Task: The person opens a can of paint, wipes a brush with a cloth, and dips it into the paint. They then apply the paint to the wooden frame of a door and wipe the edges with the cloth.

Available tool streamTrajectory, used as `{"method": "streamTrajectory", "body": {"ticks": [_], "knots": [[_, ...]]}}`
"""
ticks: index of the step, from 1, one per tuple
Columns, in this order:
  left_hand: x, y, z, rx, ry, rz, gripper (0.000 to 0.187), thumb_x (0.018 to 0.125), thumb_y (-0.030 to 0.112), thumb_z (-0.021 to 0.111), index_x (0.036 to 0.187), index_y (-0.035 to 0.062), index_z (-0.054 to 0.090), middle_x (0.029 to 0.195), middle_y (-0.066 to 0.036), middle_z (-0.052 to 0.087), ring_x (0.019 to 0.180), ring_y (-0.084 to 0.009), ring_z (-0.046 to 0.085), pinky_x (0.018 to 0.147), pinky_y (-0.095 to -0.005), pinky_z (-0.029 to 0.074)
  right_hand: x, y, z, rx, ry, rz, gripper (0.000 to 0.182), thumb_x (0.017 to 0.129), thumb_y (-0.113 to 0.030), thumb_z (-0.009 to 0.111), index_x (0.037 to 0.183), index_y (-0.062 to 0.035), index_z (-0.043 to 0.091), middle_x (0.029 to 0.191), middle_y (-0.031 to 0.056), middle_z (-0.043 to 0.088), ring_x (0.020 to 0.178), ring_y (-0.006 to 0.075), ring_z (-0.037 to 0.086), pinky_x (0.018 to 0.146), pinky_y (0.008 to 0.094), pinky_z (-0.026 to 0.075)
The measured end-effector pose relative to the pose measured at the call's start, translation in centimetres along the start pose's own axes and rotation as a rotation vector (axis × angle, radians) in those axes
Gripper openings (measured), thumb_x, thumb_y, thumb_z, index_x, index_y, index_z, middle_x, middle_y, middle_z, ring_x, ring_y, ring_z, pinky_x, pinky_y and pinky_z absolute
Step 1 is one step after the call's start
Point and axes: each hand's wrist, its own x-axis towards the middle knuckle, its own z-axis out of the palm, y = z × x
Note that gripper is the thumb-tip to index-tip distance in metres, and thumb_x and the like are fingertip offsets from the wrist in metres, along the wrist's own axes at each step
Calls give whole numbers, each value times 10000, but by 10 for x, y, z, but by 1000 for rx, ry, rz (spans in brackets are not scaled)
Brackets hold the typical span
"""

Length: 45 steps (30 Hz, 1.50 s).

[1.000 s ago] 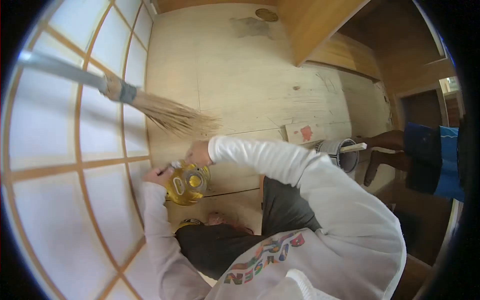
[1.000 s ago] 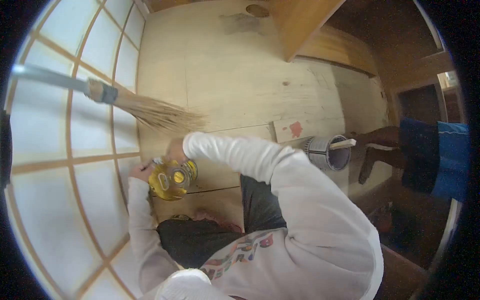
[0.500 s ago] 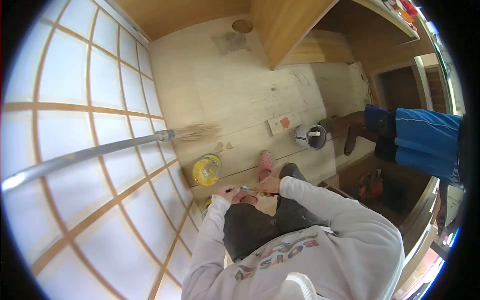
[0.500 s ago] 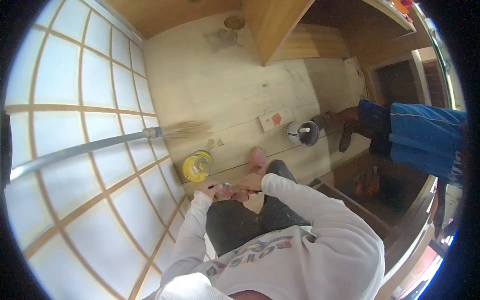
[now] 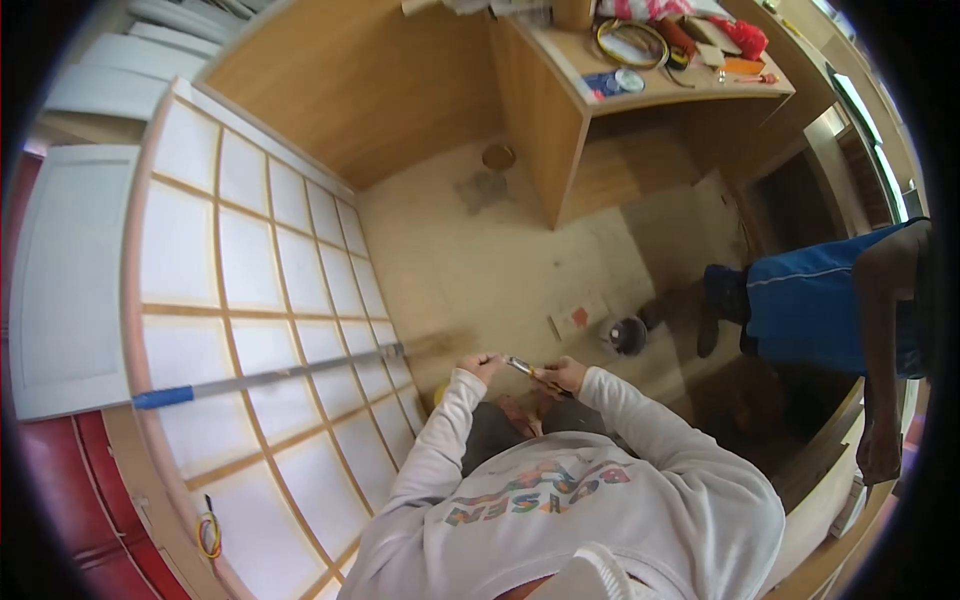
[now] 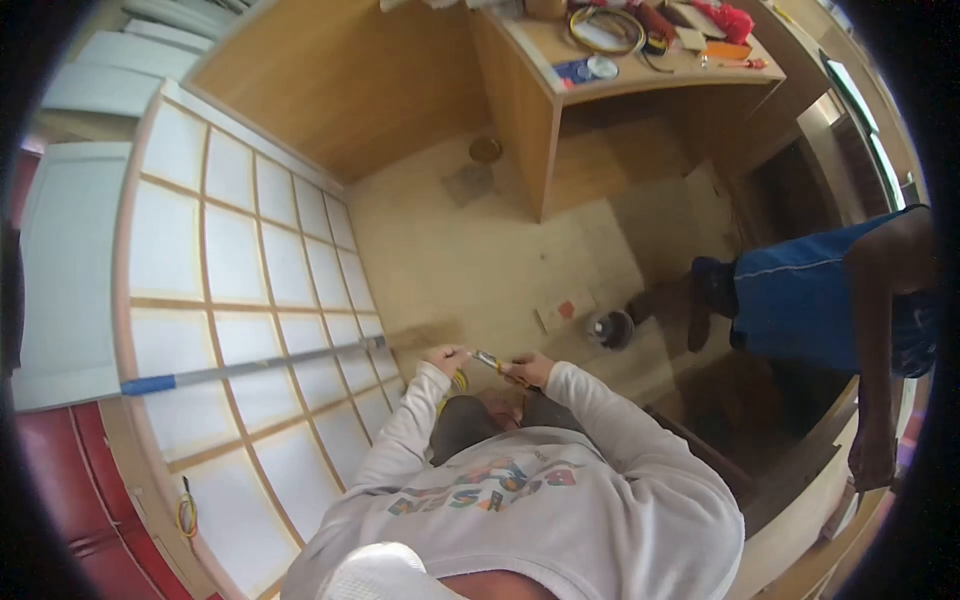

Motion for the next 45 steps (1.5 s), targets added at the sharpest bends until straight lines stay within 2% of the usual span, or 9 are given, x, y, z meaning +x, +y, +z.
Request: {"method": "streamTrajectory", "body": {"ticks": [5,8,11,22,30,32,36,40,45], "knots": [[38,39,-5,-347,-84,184,221,762,195,678,896,20,669,771,-28,649,706,-86,563,675,-243,461,21,-34,-28,165,43,-157,257,856,-237,578,906,14,599,696,44,564,512,112,466,467,250,366],[84,46,-22,-123,-2,404,221,756,187,684,894,15,666,780,-41,656,720,-80,564,677,-239,459,24,-81,-25,263,71,-110,229,860,-216,574,906,7,596,692,47,554,513,110,459,458,241,355],[143,55,-34,-290,-65,243,227,759,203,682,868,4,664,783,-49,660,685,-85,570,650,-236,462,40,-119,-30,302,163,-65,207,861,-208,572,869,-1,586,668,44,534,516,107,451,453,238,351],[332,321,-146,-500,-13,393,171,781,181,656,921,86,632,685,-6,607,514,-64,507,465,-199,396,36,-205,-85,391,657,-277,201,839,-212,587,829,-11,575,625,35,520,462,110,452,409,244,350],[513,521,-188,-766,13,154,409,794,456,575,1077,165,528,1108,-33,533,986,-188,536,763,-353,439,74,-174,-139,468,961,-370,188,831,-212,581,802,-27,581,620,39,539,510,126,516,422,262,400],[604,520,-189,-922,-92,146,428,774,442,580,1064,133,526,1073,-69,542,955,-215,546,762,-385,463,85,-188,-140,540,1007,-359,174,836,-199,571,807,-28,584,617,42,543,466,133,503,402,266,399],[548,517,-225,-1075,1,206,357,769,316,558,1055,105,527,1056,-100,553,933,-247,560,801,-421,474,108,-221,-138,611,954,-263,203,845,-211,564,769,-23,577,578,37,527,424,119,474,359,247,348],[501,484,-268,-1267,-258,375,456,696,177,528,1135,59,495,1096,-126,545,1022,-310,521,886,-474,434,122,-261,-134,444,875,-175,282,840,-285,581,725,-28,562,571,20,511,440,101,455,387,250,334],[489,443,-300,-1371,-541,268,572,666,139,514,1223,37,430,1193,-156,496,1073,-358,481,959,-512,360,135,-346,-102,-328,1010,-427,291,840,-272,571,818,17,590,613,16,522,567,82,446,524,246,378]]}}
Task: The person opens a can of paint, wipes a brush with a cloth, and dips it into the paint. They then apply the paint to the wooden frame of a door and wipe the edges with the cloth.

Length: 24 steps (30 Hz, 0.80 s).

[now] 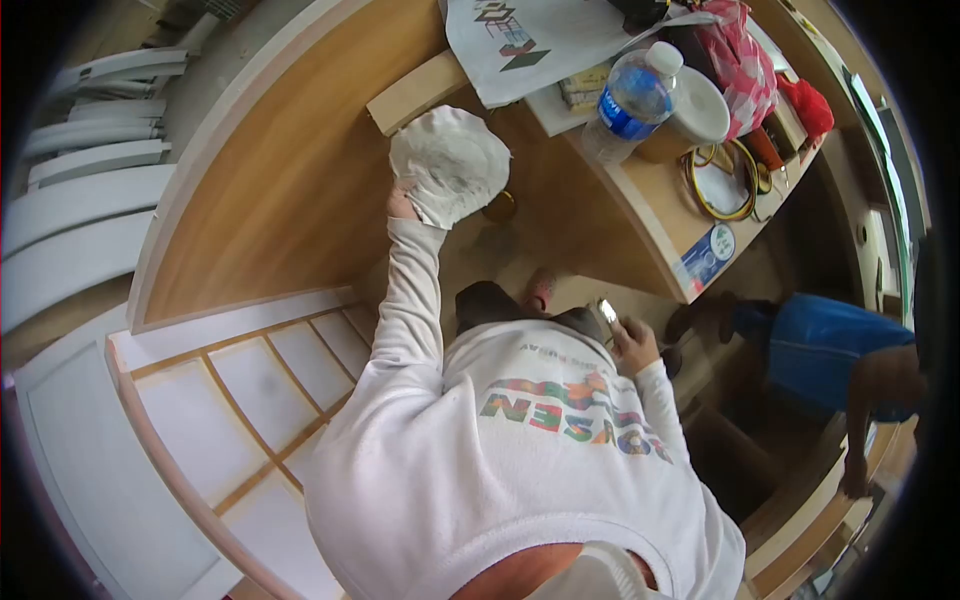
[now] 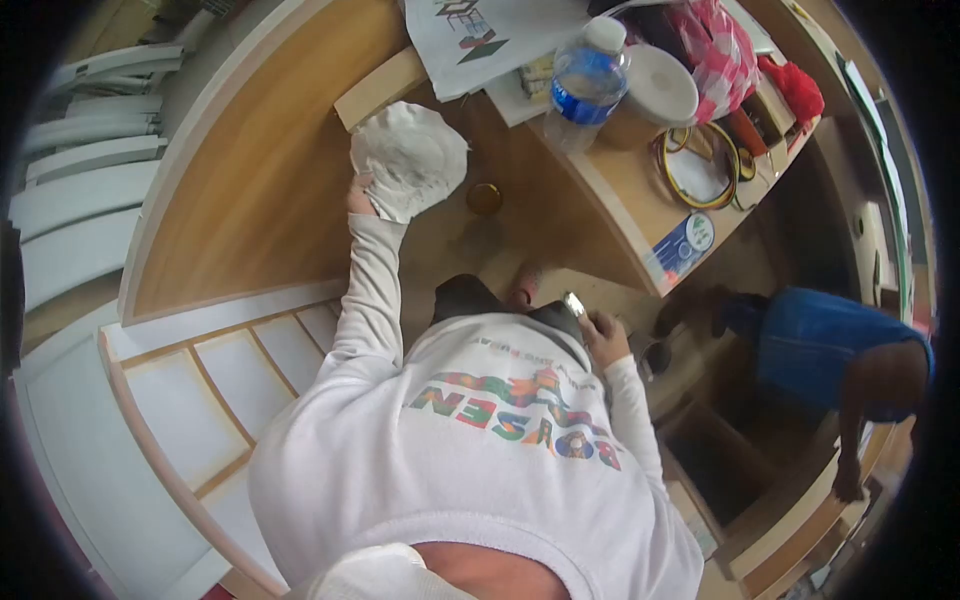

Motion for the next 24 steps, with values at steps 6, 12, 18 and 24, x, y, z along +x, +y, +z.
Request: {"method": "streamTrajectory", "body": {"ticks": [6,12,18,24], "knots": [[-56,-34,21,167,-174,-469,577,678,127,504,1235,17,402,1173,-187,500,1059,-333,503,922,-483,408,42,-156,46,-115,163,-138,226,822,-218,577,918,-13,583,761,155,609,672,251,593,622,321,454],[-75,-57,29,221,-342,-655,452,882,293,501,1218,4,410,1086,-122,556,939,-222,576,834,-361,483,19,-179,83,-215,467,18,241,812,-256,583,908,-35,588,830,133,611,758,298,600,653,357,473],[-90,-95,27,901,-589,-727,279,855,98,567,1111,-6,526,956,-55,601,801,-119,584,706,-252,499,-37,-154,116,-244,833,27,228,805,-255,596,911,-53,594,860,109,615,754,288,600,630,341,481],[-104,-124,52,800,-783,-1163,373,874,341,528,1093,40,528,898,-46,608,695,-138,597,610,-261,508,-65,-134,142,336,1095,107,229,797,-219,647,900,-20,598,670,103,592,538,141,515,527,261,428]]}}
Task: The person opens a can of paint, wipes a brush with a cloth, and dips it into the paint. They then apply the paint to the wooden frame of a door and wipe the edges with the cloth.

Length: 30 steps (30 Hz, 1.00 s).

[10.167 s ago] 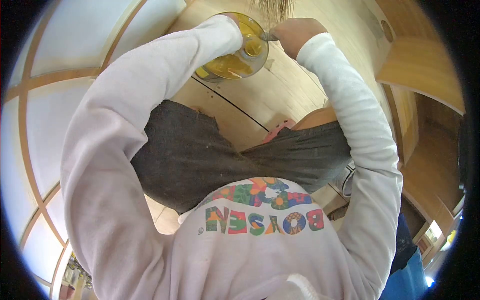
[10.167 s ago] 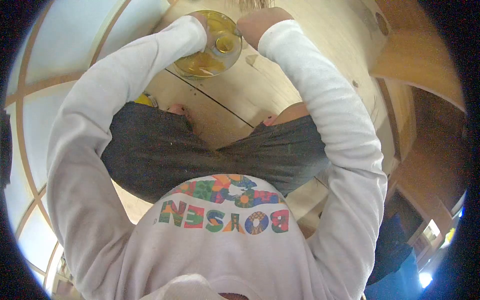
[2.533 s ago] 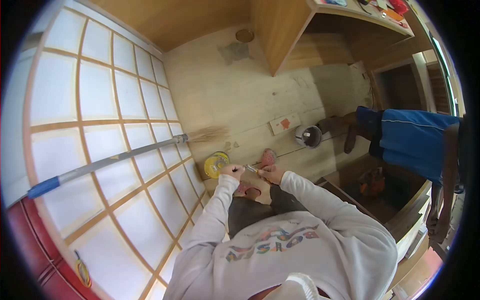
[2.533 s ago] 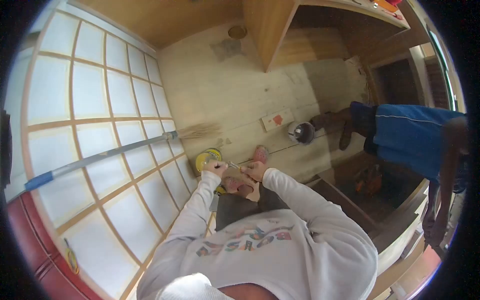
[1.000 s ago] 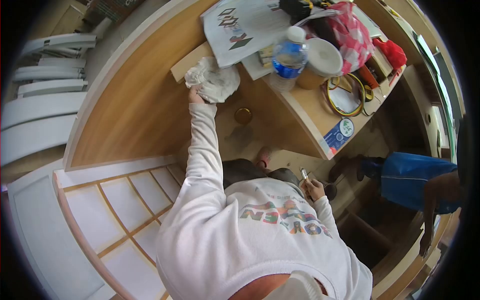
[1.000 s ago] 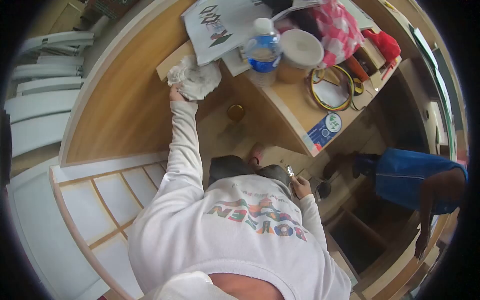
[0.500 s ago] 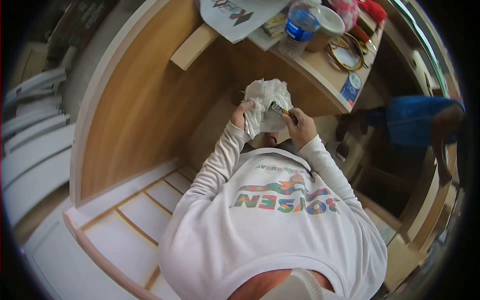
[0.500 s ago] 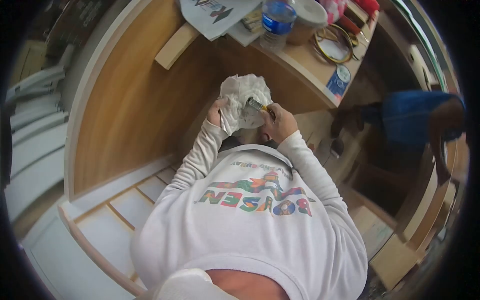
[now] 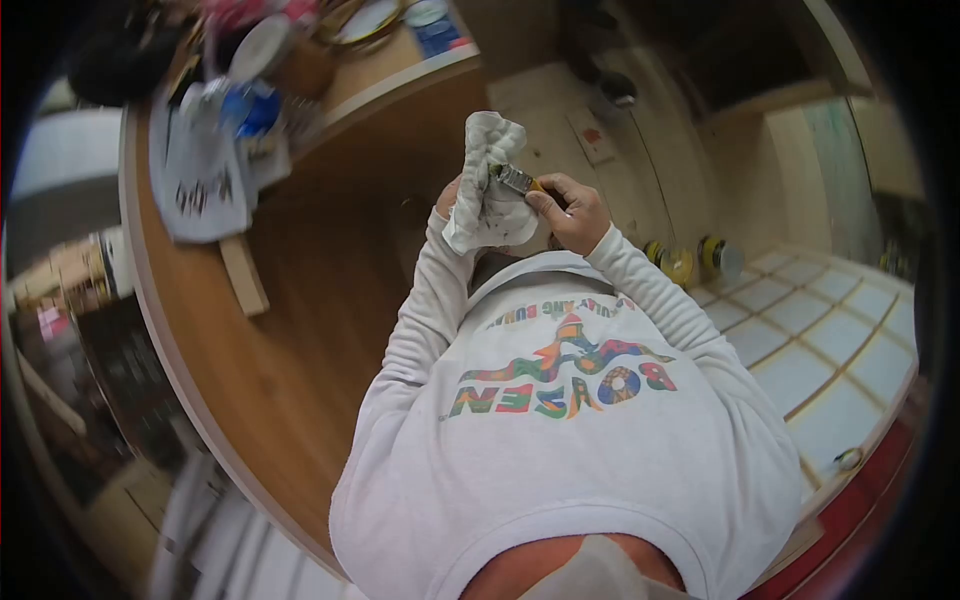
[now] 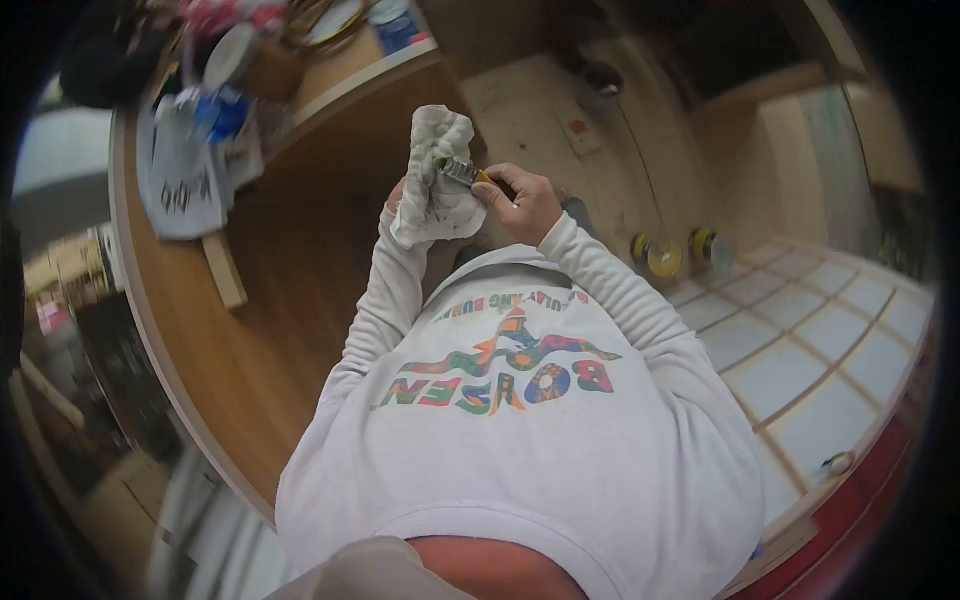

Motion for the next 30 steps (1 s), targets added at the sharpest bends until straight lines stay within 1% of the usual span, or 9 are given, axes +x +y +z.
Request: {"method": "streamTrajectory", "body": {"ticks": [3,4,6,7,9,18,21,25,30], "knots": [[22,-29,17,163,-67,82,368,875,315,528,1127,47,507,913,-57,602,739,-162,606,643,-290,517,-20,15,-20,150,123,252,237,800,-242,636,894,-27,601,696,113,601,559,189,550,541,286,441],[2,-6,-61,134,-102,23,368,875,315,528,1127,47,507,913,-57,602,739,-162,606,643,-290,517,-25,-4,50,123,170,305,237,800,-242,636,894,-27,601,696,113,601,559,189,550,541,286,441],[71,-13,-98,321,-334,-438,412,876,325,527,1171,41,482,969,-62,589,803,-172,605,697,-292,508,-17,18,30,-158,221,234,202,821,-177,606,929,-7,592,724,68,604,687,140,609,584,290,471],[86,-11,-91,340,-396,-511,412,876,325,527,1171,41,482,969,-62,589,803,-172,605,697,-292,508,-14,26,26,-155,300,291,202,821,-177,606,929,-7,592,724,68,604,687,140,609,584,290,471],[112,-22,-72,975,-644,0,415,877,346,521,1153,37,491,923,-53,588,792,-154,598,680,-265,495,-21,54,33,-333,389,169,234,828,-202,594,969,-16,596,755,78,611,735,171,615,634,310,476],[118,-76,225,358,-383,-676,385,877,364,520,1077,36,537,852,-37,590,709,-116,566,609,-226,461,-86,61,-115,606,678,470,276,811,-285,600,966,-58,624,783,163,617,658,254,588,615,330,450],[149,-124,229,648,-549,-700,375,873,365,525,1037,30,560,834,-30,590,687,-97,550,586,-214,445,-104,83,-131,251,927,421,297,846,-244,574,1003,8,588,730,93,608,385,167,546,444,309,450],[214,-189,208,1040,-837,-766,307,858,322,550,896,22,606,790,-12,578,664,-64,525,559,-218,426,-127,116,-139,-341,1066,534,255,818,-229,595,903,11,603,743,148,601,600,222,603,560,312,461],[266,-291,190,1194,-1158,-698,225,841,240,564,875,24,618,781,-35,589,651,-93,537,571,-243,436,-133,150,-151,313,1253,693,262,827,-248,582,871,9,608,742,145,603,658,236,576,618,312,442]]}}
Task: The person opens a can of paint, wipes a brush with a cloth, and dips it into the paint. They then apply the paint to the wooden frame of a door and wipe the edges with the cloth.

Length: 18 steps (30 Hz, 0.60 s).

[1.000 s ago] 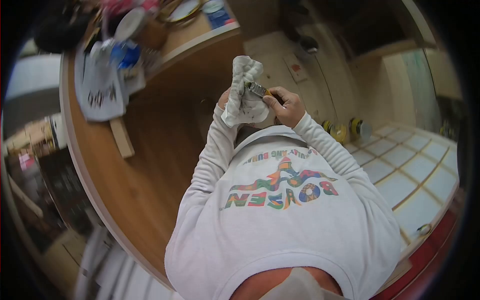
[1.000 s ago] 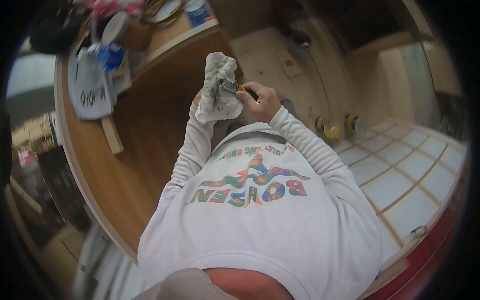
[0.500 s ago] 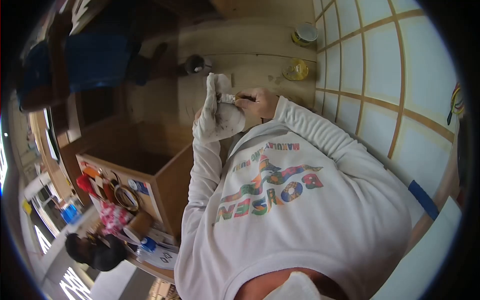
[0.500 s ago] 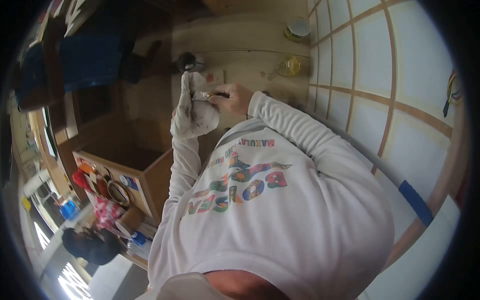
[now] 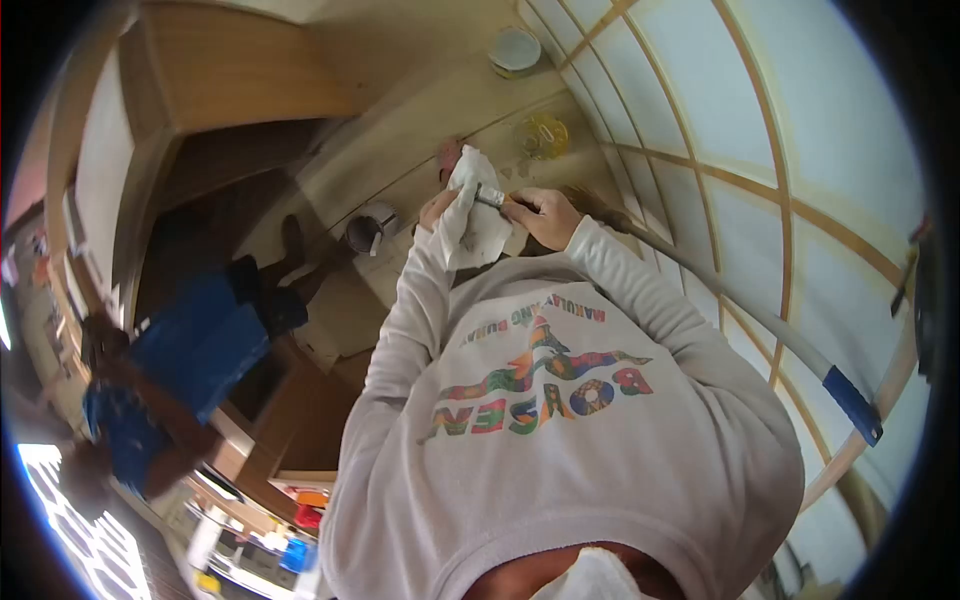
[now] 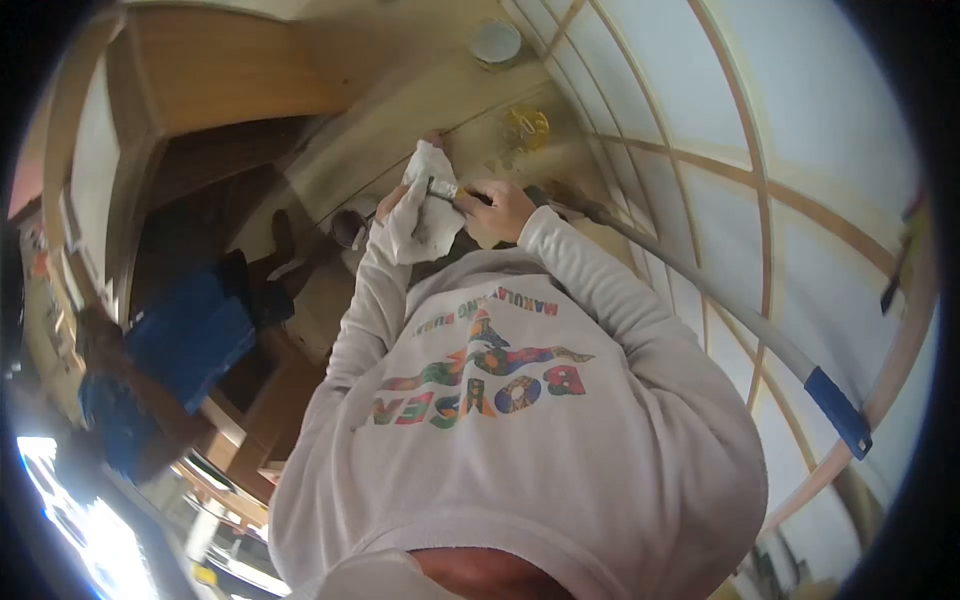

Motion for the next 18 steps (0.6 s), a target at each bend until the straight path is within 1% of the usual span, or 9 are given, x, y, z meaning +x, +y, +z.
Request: {"method": "streamTrajectory", "body": {"ticks": [1,3,5,6,8,9,11,14,18], "knots": [[9,9,5,63,-24,-49,239,822,248,583,891,22,617,791,-55,596,679,-122,552,606,-259,444,0,4,1,106,53,127,269,830,-255,577,872,9,609,739,148,602,642,236,566,622,310,437],[34,4,6,126,-82,-130,259,804,257,603,908,21,617,800,-74,602,707,-151,566,642,-276,451,-2,37,12,54,146,155,282,839,-264,566,880,11,610,730,145,604,660,220,575,631,305,437],[93,-40,3,317,142,-290,298,754,269,635,927,29,605,815,-109,603,752,-221,580,709,-316,457,-6,55,15,-68,266,277,302,832,-294,565,916,-8,608,789,160,610,709,252,589,646,312,444],[115,-57,-1,307,127,-307,298,754,269,635,927,29,605,815,-109,603,752,-221,580,709,-316,457,-10,58,19,-27,302,394,300,837,-291,558,921,-7,604,788,165,606,707,262,586,645,318,443],[155,-94,-9,822,-57,-70,363,705,241,646,1000,40,582,899,-149,586,853,-301,562,773,-368,454,-25,69,32,23,312,584,298,843,-290,550,923,-7,601,792,174,601,713,271,585,648,329,440],[175,-102,-2,812,-67,-88,363,705,241,646,1000,40,582,899,-149,586,853,-301,562,773,-368,454,-34,79,36,37,283,660,299,845,-292,548,921,-8,603,797,179,601,721,271,587,651,333,439],[223,-106,13,1172,-330,167,429,696,208,625,1088,57,536,1045,-169,530,989,-352,500,857,-393,428,-41,92,52,99,261,826,303,843,-299,552,910,-8,607,767,174,602,693,281,590,620,337,446],[299,-169,59,1267,-510,211,386,763,198,552,1133,97,511,1166,-143,465,1086,-332,443,894,-414,403,-51,127,82,45,254,829,290,827,-286,581,902,-8,609,731,159,604,626,252,582,569,323,444],[342,-274,121,1489,-650,282,354,805,232,517,1151,158,501,1208,-77,451,1097,-297,446,893,-438,398,-73,181,120,278,253,986,255,809,-242,615,915,-10,610,696,144,596,571,174,548,534,289,432]]}}
